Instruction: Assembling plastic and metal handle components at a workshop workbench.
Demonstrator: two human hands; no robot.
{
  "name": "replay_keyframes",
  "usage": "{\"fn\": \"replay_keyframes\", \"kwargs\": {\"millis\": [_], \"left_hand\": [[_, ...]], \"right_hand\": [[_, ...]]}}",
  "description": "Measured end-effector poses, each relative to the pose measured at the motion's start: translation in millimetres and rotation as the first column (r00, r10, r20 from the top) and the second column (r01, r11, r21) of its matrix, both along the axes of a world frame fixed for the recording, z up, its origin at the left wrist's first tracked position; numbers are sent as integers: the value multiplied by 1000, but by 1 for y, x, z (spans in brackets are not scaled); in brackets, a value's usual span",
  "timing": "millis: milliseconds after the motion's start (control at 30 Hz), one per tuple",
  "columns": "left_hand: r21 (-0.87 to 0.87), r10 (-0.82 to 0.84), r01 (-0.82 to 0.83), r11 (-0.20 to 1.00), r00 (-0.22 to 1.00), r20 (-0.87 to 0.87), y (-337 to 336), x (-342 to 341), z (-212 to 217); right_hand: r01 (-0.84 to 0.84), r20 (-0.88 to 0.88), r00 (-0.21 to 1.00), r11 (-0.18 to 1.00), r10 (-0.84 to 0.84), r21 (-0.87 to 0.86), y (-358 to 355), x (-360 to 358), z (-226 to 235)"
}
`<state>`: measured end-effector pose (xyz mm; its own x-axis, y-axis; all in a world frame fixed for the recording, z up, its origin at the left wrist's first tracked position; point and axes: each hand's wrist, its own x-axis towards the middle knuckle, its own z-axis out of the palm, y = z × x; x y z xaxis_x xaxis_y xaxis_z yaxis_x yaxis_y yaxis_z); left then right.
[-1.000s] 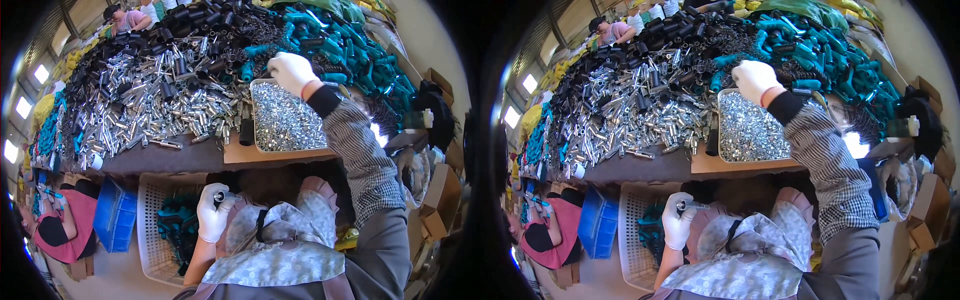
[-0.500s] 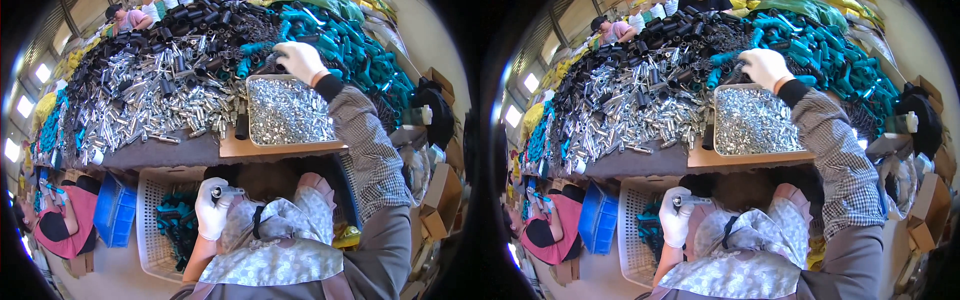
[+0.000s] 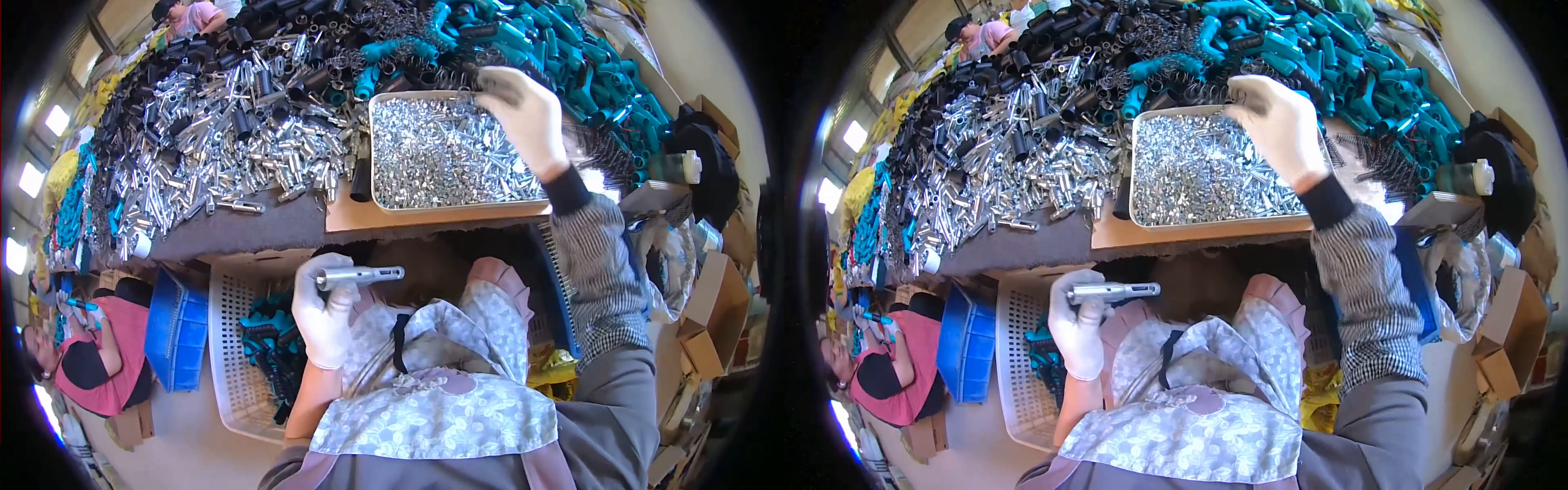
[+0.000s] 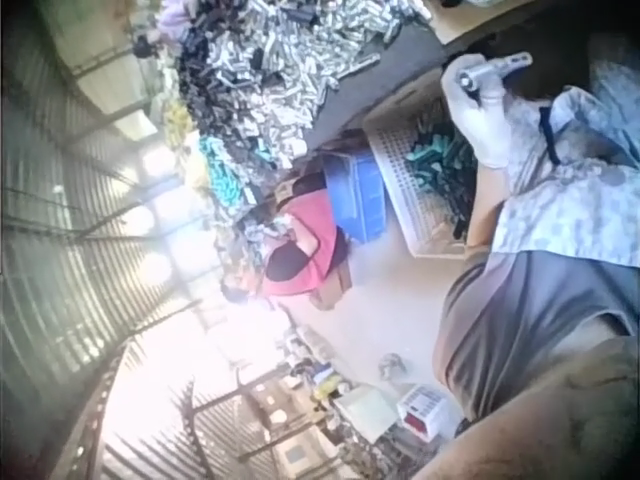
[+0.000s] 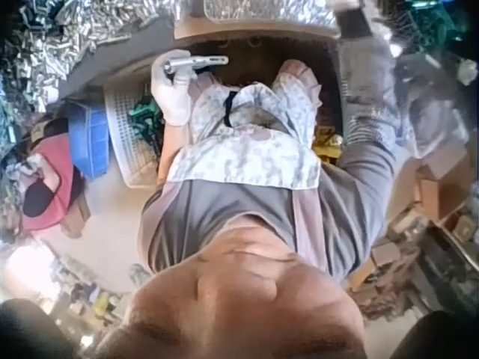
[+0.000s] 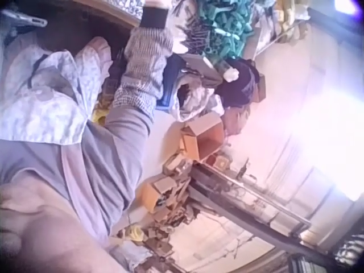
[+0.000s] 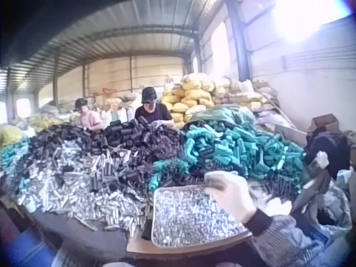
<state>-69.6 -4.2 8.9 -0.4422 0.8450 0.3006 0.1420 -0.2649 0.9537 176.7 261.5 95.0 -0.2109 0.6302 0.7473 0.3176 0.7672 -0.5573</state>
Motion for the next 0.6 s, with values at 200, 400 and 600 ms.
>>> {"fn": "replay_keyframes", "kwargs": {"millis": [200,400,600], "left_hand": [[84,78,-85,993,993,88,6,-8,13],[-81,-101,125,989,963,249,5,22,-2],[-497,-421,235,836,855,-304,12,22,2]], "right_hand": [[-497,-476,866,373,153,-784,-155,5,-57],[-577,-563,817,185,126,-795,-202,-1,-102],[-636,-644,765,148,-8,-758,-202,30,-128]]}}
